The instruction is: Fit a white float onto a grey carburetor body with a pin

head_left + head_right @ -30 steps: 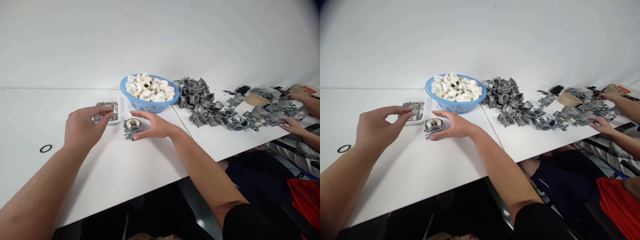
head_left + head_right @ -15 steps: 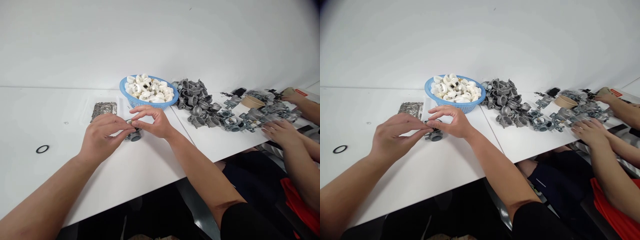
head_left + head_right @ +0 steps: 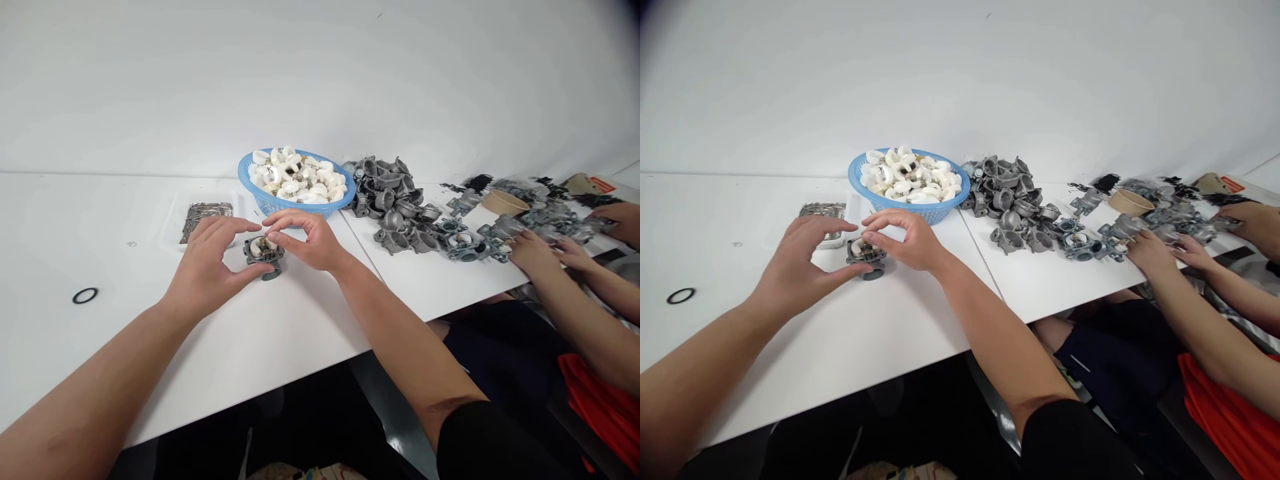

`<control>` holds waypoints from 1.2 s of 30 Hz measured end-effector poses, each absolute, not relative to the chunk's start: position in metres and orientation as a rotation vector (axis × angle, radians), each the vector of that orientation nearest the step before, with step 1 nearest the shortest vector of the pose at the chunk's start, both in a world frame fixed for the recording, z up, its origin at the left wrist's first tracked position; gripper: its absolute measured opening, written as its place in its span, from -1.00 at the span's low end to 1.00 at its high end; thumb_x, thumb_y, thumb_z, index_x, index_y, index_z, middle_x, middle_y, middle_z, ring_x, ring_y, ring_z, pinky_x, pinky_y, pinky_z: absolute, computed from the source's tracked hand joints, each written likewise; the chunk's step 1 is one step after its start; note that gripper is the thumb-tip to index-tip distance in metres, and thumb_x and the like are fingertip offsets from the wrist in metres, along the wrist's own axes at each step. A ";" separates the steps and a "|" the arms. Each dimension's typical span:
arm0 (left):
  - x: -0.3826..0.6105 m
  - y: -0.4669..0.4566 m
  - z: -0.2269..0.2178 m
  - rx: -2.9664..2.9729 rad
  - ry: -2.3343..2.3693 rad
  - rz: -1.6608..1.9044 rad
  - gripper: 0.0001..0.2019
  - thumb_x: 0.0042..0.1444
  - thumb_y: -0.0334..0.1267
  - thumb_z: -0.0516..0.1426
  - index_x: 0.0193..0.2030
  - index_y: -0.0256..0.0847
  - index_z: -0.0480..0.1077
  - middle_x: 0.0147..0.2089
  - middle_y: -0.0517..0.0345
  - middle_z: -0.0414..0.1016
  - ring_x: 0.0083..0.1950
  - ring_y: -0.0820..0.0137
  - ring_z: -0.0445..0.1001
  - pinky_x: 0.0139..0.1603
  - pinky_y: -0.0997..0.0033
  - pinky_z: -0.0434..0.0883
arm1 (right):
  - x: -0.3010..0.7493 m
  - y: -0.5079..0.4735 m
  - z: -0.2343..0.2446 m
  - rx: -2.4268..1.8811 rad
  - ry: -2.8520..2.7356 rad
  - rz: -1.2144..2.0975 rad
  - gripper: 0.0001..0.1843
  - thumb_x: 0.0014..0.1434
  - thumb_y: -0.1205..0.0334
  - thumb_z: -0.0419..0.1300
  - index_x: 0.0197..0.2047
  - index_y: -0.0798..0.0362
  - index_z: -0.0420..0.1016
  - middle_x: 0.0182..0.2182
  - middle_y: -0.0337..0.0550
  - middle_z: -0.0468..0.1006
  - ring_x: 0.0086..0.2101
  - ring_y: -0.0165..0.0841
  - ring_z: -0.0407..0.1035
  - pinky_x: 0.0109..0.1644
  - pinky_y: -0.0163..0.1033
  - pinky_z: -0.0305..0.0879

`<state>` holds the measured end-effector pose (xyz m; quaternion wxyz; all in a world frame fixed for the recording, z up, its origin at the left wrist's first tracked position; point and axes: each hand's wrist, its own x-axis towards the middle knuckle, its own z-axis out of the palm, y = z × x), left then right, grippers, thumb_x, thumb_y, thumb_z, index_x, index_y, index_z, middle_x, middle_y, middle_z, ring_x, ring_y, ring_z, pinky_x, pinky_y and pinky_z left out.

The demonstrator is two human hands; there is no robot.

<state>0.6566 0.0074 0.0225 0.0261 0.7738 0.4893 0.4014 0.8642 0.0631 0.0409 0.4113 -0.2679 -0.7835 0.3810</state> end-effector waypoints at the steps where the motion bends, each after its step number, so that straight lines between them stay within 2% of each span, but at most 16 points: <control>1: 0.656 0.008 0.022 2.388 1.518 1.189 -0.47 0.09 0.11 0.28 0.14 -0.04 0.37 0.10 0.08 0.52 0.22 0.08 0.38 0.19 0.08 0.37 | 0.865 0.065 0.040 -0.673 -1.955 0.969 -0.78 0.20 0.01 0.33 -0.29 -0.02 0.64 -0.08 -0.16 0.61 -0.01 -0.27 0.48 0.24 -0.08 0.31; 4: 0.655 0.009 0.019 2.399 1.523 1.116 -0.44 0.18 0.12 0.19 0.25 -0.04 0.30 0.22 0.06 0.46 0.30 0.09 0.33 0.30 0.06 0.30 | 0.866 0.069 0.037 -0.676 -1.941 1.001 -0.80 0.18 0.04 0.34 -0.30 -0.02 0.65 -0.14 -0.16 0.62 -0.06 -0.30 0.50 0.19 -0.10 0.35; 6: 0.654 0.010 0.018 2.386 1.552 1.035 -0.42 0.21 0.15 0.15 0.29 -0.03 0.28 0.26 0.05 0.43 0.32 0.08 0.32 0.31 0.05 0.29 | 0.866 0.070 0.036 -0.696 -1.943 1.015 -0.81 0.17 0.04 0.35 -0.30 -0.02 0.66 -0.14 -0.17 0.62 -0.06 -0.31 0.50 0.18 -0.12 0.36; 11: 0.658 0.008 0.014 2.443 1.566 0.831 -0.23 0.10 0.30 0.17 0.33 -0.11 0.24 0.27 -0.08 0.40 0.35 -0.04 0.26 0.32 -0.06 0.25 | 0.867 0.071 0.035 -0.722 -1.924 1.046 -0.79 0.14 0.03 0.36 -0.31 0.00 0.66 -0.12 -0.15 0.63 -0.04 -0.31 0.49 0.18 -0.14 0.35; 15: 0.666 0.006 0.011 2.426 1.610 0.781 -0.30 0.17 0.21 0.12 0.33 -0.16 0.25 0.25 -0.07 0.41 0.35 0.00 0.26 0.33 -0.05 0.24 | 0.868 0.075 0.033 -0.716 -1.909 1.037 -0.79 0.15 0.05 0.35 -0.31 0.02 0.64 -0.13 -0.15 0.63 -0.04 -0.31 0.48 0.15 -0.15 0.32; 19: 0.667 0.008 0.008 2.390 1.705 0.801 -0.34 0.21 0.08 0.09 0.36 -0.23 0.22 0.32 -0.08 0.36 0.38 0.02 0.23 0.36 -0.04 0.23 | 0.868 0.081 0.029 -0.762 -1.916 0.946 -0.80 0.16 0.09 0.33 -0.31 0.06 0.63 -0.26 -0.19 0.61 -0.21 -0.38 0.41 -0.06 -0.22 0.27; 22: 0.665 0.012 0.007 2.364 1.799 0.815 -0.36 0.20 0.06 0.10 0.35 -0.22 0.26 0.30 -0.08 0.39 0.36 -0.01 0.25 0.37 -0.08 0.21 | 0.869 0.084 0.026 -0.798 -1.890 0.970 -0.79 0.14 0.09 0.34 -0.30 0.07 0.63 -0.34 -0.22 0.58 -0.34 -0.43 0.30 -0.22 -0.26 0.20; 24: 0.664 0.016 0.007 2.340 1.824 0.822 -0.36 0.18 0.07 0.13 0.34 -0.18 0.28 0.26 -0.04 0.43 0.33 -0.01 0.29 0.34 -0.07 0.24 | 0.869 0.085 0.024 -0.797 -1.877 0.991 -0.80 0.14 0.09 0.34 -0.30 0.06 0.63 -0.34 -0.23 0.59 -0.34 -0.43 0.31 -0.20 -0.25 0.21; 27: 0.664 0.021 0.005 2.307 1.847 0.859 -0.37 0.19 0.07 0.13 0.35 -0.17 0.28 0.29 -0.03 0.41 0.37 0.00 0.26 0.36 -0.06 0.24 | 0.869 0.088 0.020 -0.788 -1.862 1.009 -0.80 0.14 0.08 0.35 -0.31 0.05 0.64 -0.31 -0.21 0.62 -0.24 -0.37 0.40 -0.07 -0.22 0.24; 32: 0.664 0.026 0.002 2.225 1.948 0.877 -0.34 0.23 0.10 0.09 0.37 -0.22 0.27 0.33 -0.11 0.38 0.46 -0.04 0.14 0.44 -0.13 0.11 | 0.865 0.091 0.009 -0.790 -1.833 1.037 -0.77 0.14 0.05 0.35 -0.30 0.04 0.63 -0.27 -0.18 0.63 -0.18 -0.33 0.44 -0.01 -0.18 0.27; 36: 0.664 0.025 0.001 2.246 1.888 0.913 -0.28 0.22 0.19 0.08 0.43 -0.13 0.20 0.43 -0.03 0.26 0.51 -0.02 0.04 0.48 -0.17 0.01 | 0.861 0.091 0.004 -0.865 -1.822 1.060 -0.76 0.13 0.03 0.34 -0.32 0.05 0.61 -0.25 -0.18 0.62 -0.17 -0.33 0.44 0.01 -0.19 0.26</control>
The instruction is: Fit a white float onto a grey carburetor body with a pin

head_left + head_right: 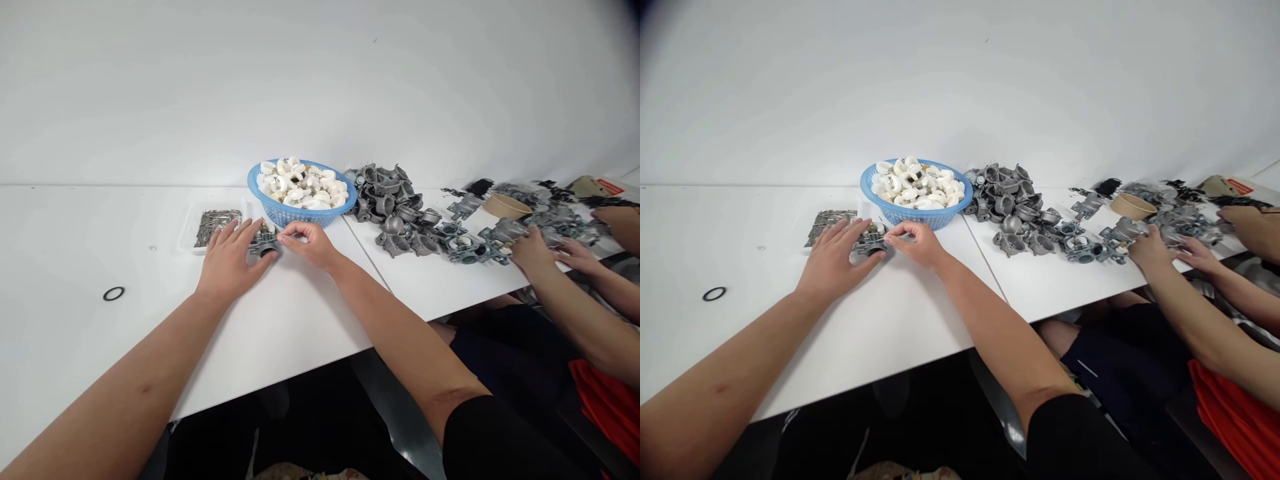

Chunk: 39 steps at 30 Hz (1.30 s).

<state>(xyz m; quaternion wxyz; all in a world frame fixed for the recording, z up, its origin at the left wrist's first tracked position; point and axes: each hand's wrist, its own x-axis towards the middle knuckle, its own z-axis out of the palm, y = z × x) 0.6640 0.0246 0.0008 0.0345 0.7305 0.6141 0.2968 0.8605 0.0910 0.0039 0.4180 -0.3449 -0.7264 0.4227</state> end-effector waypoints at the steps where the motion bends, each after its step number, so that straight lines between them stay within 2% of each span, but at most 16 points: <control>1: 0.664 0.024 0.001 2.242 1.870 0.918 -0.27 0.21 0.21 0.08 0.43 -0.11 0.19 0.44 -0.01 0.25 0.51 -0.02 0.04 0.48 -0.18 0.01 | 0.860 0.091 0.003 -0.876 -1.810 1.072 -0.76 0.12 0.03 0.34 -0.32 0.06 0.60 -0.25 -0.18 0.62 -0.17 -0.34 0.44 0.00 -0.19 0.26; 5: 0.663 0.025 0.000 2.173 1.819 0.943 -0.31 0.22 0.24 0.06 0.38 -0.07 0.25 0.42 0.03 0.27 0.51 0.01 0.05 0.47 -0.15 0.05 | 0.859 0.091 0.002 -0.885 -1.756 1.119 -0.73 0.10 0.01 0.34 -0.32 0.06 0.58 -0.26 -0.17 0.61 -0.19 -0.34 0.44 -0.04 -0.21 0.27; 9: 0.661 0.026 0.001 2.140 1.755 1.032 -0.45 0.29 0.15 0.02 0.32 -0.05 0.30 0.41 0.07 0.29 0.50 0.05 0.07 0.44 -0.14 0.10 | 0.859 0.093 -0.001 -0.883 -1.733 1.121 -0.73 0.10 0.00 0.34 -0.33 0.05 0.56 -0.19 -0.15 0.60 -0.10 -0.31 0.44 0.01 -0.20 0.27; 13: 0.661 0.025 0.003 2.132 1.653 1.101 -0.50 0.29 0.08 0.06 0.28 -0.09 0.29 0.29 0.03 0.42 0.38 0.07 0.27 0.35 -0.02 0.25 | 0.859 0.093 -0.002 -0.885 -1.689 1.184 -0.71 0.08 -0.02 0.36 -0.35 0.05 0.54 -0.07 -0.09 0.58 -0.03 -0.28 0.43 0.03 -0.18 0.29; 17: 0.661 0.026 0.002 2.078 1.631 1.110 -0.52 0.26 0.06 0.11 0.24 -0.07 0.26 0.27 0.02 0.41 0.28 0.08 0.37 0.28 0.00 0.32 | 0.857 0.089 0.000 -0.906 -1.677 1.251 -0.70 0.08 -0.02 0.36 -0.32 0.06 0.55 0.01 -0.06 0.55 0.05 -0.24 0.41 0.08 -0.17 0.29; 21: 0.660 0.029 -0.003 2.023 1.556 1.197 -0.43 0.22 0.02 0.17 0.28 -0.10 0.15 0.32 -0.02 0.35 0.35 0.08 0.30 0.30 -0.01 0.30 | 0.854 0.087 -0.001 -0.887 -1.708 1.230 -0.73 0.13 -0.01 0.34 -0.30 0.03 0.55 -0.05 -0.07 0.56 0.15 -0.21 0.34 0.12 -0.15 0.26; 24: 0.660 0.030 -0.004 1.989 1.511 1.227 -0.45 0.24 -0.01 0.16 0.28 -0.11 0.13 0.31 -0.04 0.37 0.37 0.09 0.28 0.30 -0.02 0.29 | 0.852 0.088 -0.004 -0.865 -1.721 1.209 -0.69 0.11 -0.06 0.35 -0.31 0.03 0.54 -0.12 -0.08 0.57 0.17 -0.21 0.31 0.10 -0.15 0.27; 26: 0.660 0.030 -0.003 1.961 1.507 1.241 -0.48 0.26 -0.04 0.13 0.29 -0.10 0.11 0.29 -0.02 0.39 0.35 0.12 0.31 0.26 0.02 0.32 | 0.852 0.089 -0.006 -0.839 -1.709 1.238 -0.64 0.07 -0.10 0.38 -0.33 0.04 0.52 -0.12 -0.07 0.56 0.12 -0.22 0.35 0.07 -0.18 0.31; 31: 0.661 0.029 0.000 1.930 1.585 1.203 -0.48 0.26 -0.05 0.11 0.30 -0.09 0.12 0.28 0.00 0.40 0.28 0.14 0.36 0.13 0.13 0.40 | 0.852 0.088 -0.006 -0.856 -1.652 1.341 -0.63 0.05 -0.07 0.40 -0.30 0.06 0.49 0.07 -0.08 0.49 -0.17 -0.39 0.46 -0.07 -0.25 0.37; 36: 0.663 0.029 0.004 1.896 1.635 1.197 -0.39 0.21 0.02 0.13 0.34 -0.11 0.15 0.25 -0.02 0.42 0.16 0.13 0.42 -0.10 0.22 0.44 | 0.852 0.088 -0.005 -0.847 -1.642 1.342 -0.62 0.07 -0.07 0.39 -0.29 0.06 0.47 -0.09 -0.11 0.55 -0.25 -0.41 0.47 -0.11 -0.27 0.40; 39: 0.663 0.028 0.006 1.854 1.635 1.216 -0.39 0.19 0.02 0.15 0.34 -0.10 0.19 0.23 0.02 0.44 0.11 0.16 0.43 -0.13 0.25 0.44 | 0.852 0.089 -0.005 -0.845 -1.634 1.336 -0.62 0.07 -0.07 0.39 -0.28 0.06 0.46 -0.13 -0.13 0.56 -0.27 -0.43 0.46 -0.08 -0.26 0.40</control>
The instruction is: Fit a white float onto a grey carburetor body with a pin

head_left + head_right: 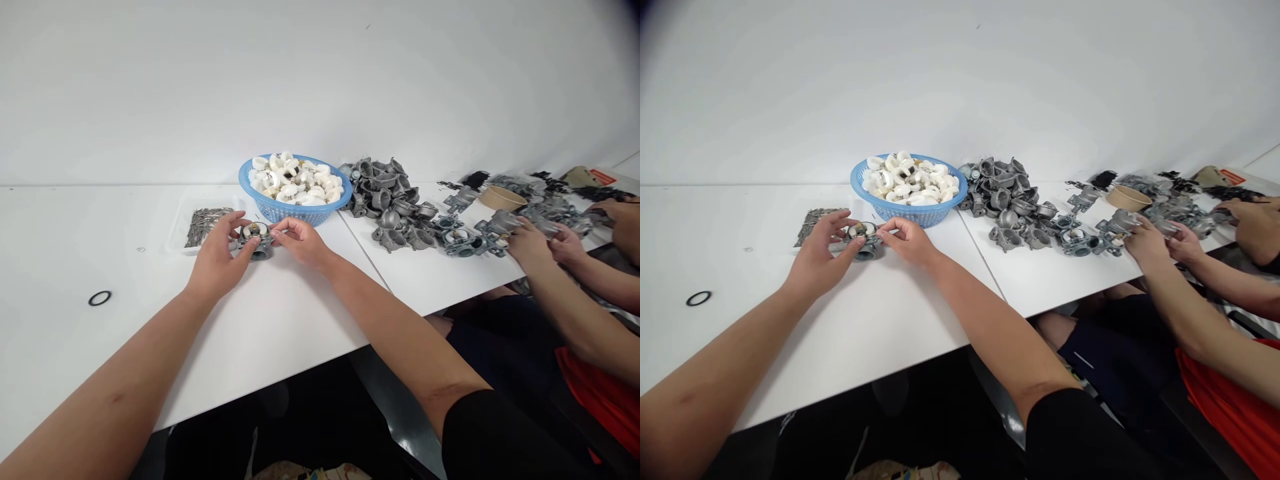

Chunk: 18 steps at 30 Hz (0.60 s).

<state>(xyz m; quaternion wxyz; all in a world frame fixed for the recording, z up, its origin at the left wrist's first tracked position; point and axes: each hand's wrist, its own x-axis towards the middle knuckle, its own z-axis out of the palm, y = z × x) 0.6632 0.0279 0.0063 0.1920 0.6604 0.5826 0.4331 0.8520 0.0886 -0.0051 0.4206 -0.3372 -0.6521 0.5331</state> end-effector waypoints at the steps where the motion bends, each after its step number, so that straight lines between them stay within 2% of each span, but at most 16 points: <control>1: 0.663 0.027 0.007 1.839 1.640 1.223 -0.39 0.19 0.02 0.16 0.34 -0.09 0.20 0.23 0.03 0.45 0.10 0.17 0.43 -0.12 0.25 0.45 | 0.852 0.089 -0.005 -0.844 -1.638 1.321 -0.62 0.07 -0.07 0.39 -0.29 0.06 0.46 -0.12 -0.13 0.56 -0.25 -0.42 0.45 -0.08 -0.26 0.40; 7: 0.661 0.025 0.010 1.783 1.618 1.192 -0.42 0.17 0.01 0.18 0.32 -0.04 0.25 0.24 0.06 0.46 0.11 0.16 0.44 0.02 0.16 0.46 | 0.851 0.086 -0.006 -0.803 -1.686 1.283 -0.68 0.08 -0.02 0.39 -0.30 0.07 0.54 -0.03 -0.11 0.52 -0.27 -0.45 0.42 -0.16 -0.30 0.36; 12: 0.657 0.027 0.008 1.817 1.542 1.190 -0.45 0.20 -0.04 0.14 0.31 -0.09 0.24 0.28 0.02 0.43 0.17 0.17 0.43 0.17 0.09 0.43 | 0.852 0.087 -0.007 -0.821 -1.679 1.309 -0.65 0.04 -0.06 0.42 -0.28 0.06 0.58 -0.04 -0.11 0.54 -0.28 -0.44 0.42 -0.19 -0.30 0.37; 16: 0.654 0.029 0.007 1.825 1.524 1.134 -0.47 0.22 -0.07 0.10 0.31 -0.09 0.20 0.31 0.02 0.39 0.22 0.16 0.40 0.23 0.04 0.40 | 0.853 0.089 -0.007 -0.815 -1.722 1.252 -0.69 0.07 -0.02 0.41 -0.25 0.04 0.62 -0.08 -0.11 0.58 -0.28 -0.43 0.45 -0.11 -0.27 0.39; 18: 0.655 0.029 0.007 1.808 1.559 1.128 -0.50 0.21 -0.06 0.09 0.28 -0.07 0.22 0.32 0.02 0.37 0.23 0.14 0.39 0.22 0.00 0.41 | 0.854 0.090 -0.006 -0.805 -1.742 1.220 -0.73 0.09 0.01 0.40 -0.24 0.02 0.65 -0.08 -0.11 0.59 -0.21 -0.39 0.48 -0.03 -0.23 0.39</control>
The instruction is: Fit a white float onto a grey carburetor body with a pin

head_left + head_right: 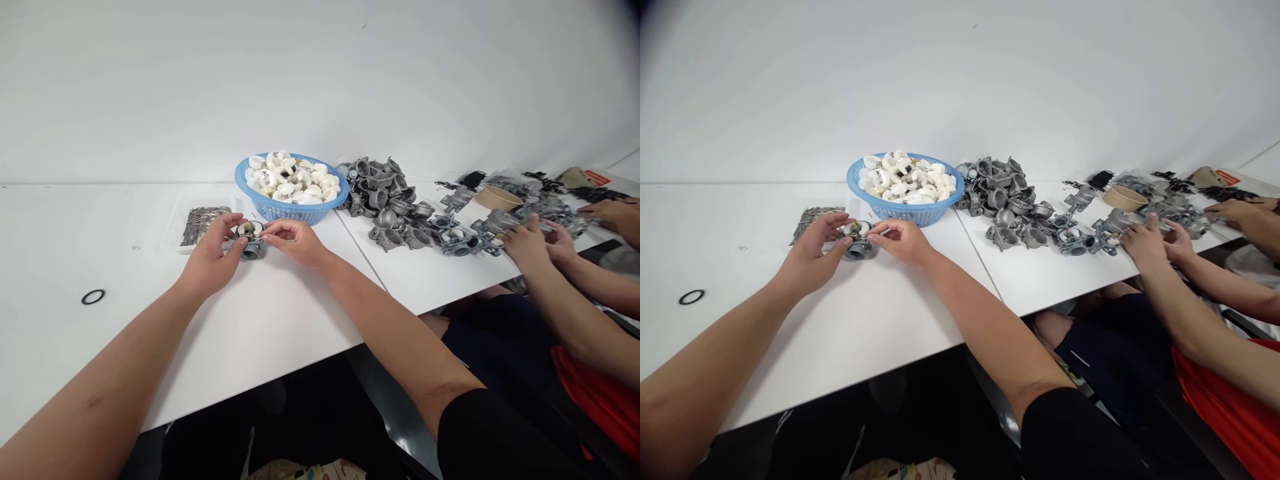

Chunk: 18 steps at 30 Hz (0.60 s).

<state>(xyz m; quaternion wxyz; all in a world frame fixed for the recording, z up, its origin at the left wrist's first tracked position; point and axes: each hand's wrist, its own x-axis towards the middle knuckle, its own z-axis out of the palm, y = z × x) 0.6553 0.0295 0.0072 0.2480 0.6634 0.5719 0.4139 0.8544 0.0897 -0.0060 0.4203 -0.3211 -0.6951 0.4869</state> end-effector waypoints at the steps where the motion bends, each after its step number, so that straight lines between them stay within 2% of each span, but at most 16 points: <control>1: 0.656 0.030 0.008 1.797 1.575 1.132 -0.52 0.21 -0.05 0.10 0.25 -0.07 0.25 0.32 0.02 0.36 0.23 0.13 0.38 0.22 -0.01 0.41 | 0.855 0.090 -0.005 -0.810 -1.746 1.212 -0.75 0.09 0.03 0.40 -0.24 0.01 0.67 -0.05 -0.10 0.59 -0.16 -0.36 0.48 0.02 -0.22 0.38; 4: 0.660 0.029 0.010 1.740 1.624 1.123 -0.57 0.17 -0.02 0.12 0.16 -0.06 0.32 0.25 0.03 0.41 0.19 0.13 0.40 0.22 -0.06 0.40 | 0.858 0.090 -0.003 -0.845 -1.764 1.184 -0.78 0.09 0.06 0.41 -0.23 -0.01 0.70 0.05 -0.05 0.54 0.03 -0.28 0.44 0.08 -0.19 0.37; 6: 0.661 0.029 0.011 1.707 1.666 1.104 -0.57 0.14 0.01 0.15 0.13 -0.05 0.34 0.17 0.03 0.44 0.17 0.11 0.40 0.19 -0.06 0.41 | 0.859 0.090 -0.001 -0.859 -1.778 1.155 -0.78 0.08 0.07 0.41 -0.24 0.00 0.71 0.06 -0.03 0.52 0.07 -0.25 0.41 0.06 -0.19 0.37; 12: 0.660 0.031 0.008 1.791 1.650 1.094 -0.59 0.19 0.02 0.10 0.13 -0.05 0.35 0.19 0.05 0.42 0.18 0.13 0.38 0.21 0.02 0.37 | 0.858 0.089 0.000 -0.848 -1.733 1.233 -0.75 0.07 0.05 0.40 -0.26 0.03 0.67 -0.18 -0.12 0.61 -0.21 -0.36 0.45 -0.09 -0.25 0.36; 18: 0.662 0.034 0.002 1.825 1.607 1.173 -0.65 0.21 -0.01 0.08 0.07 -0.11 0.35 0.20 0.01 0.42 0.16 0.14 0.38 0.25 0.05 0.31 | 0.854 0.089 -0.002 -0.971 -1.742 1.081 -0.71 0.08 0.00 0.36 -0.24 0.04 0.67 -0.31 -0.19 0.57 -0.43 -0.46 0.29 -0.38 -0.32 0.20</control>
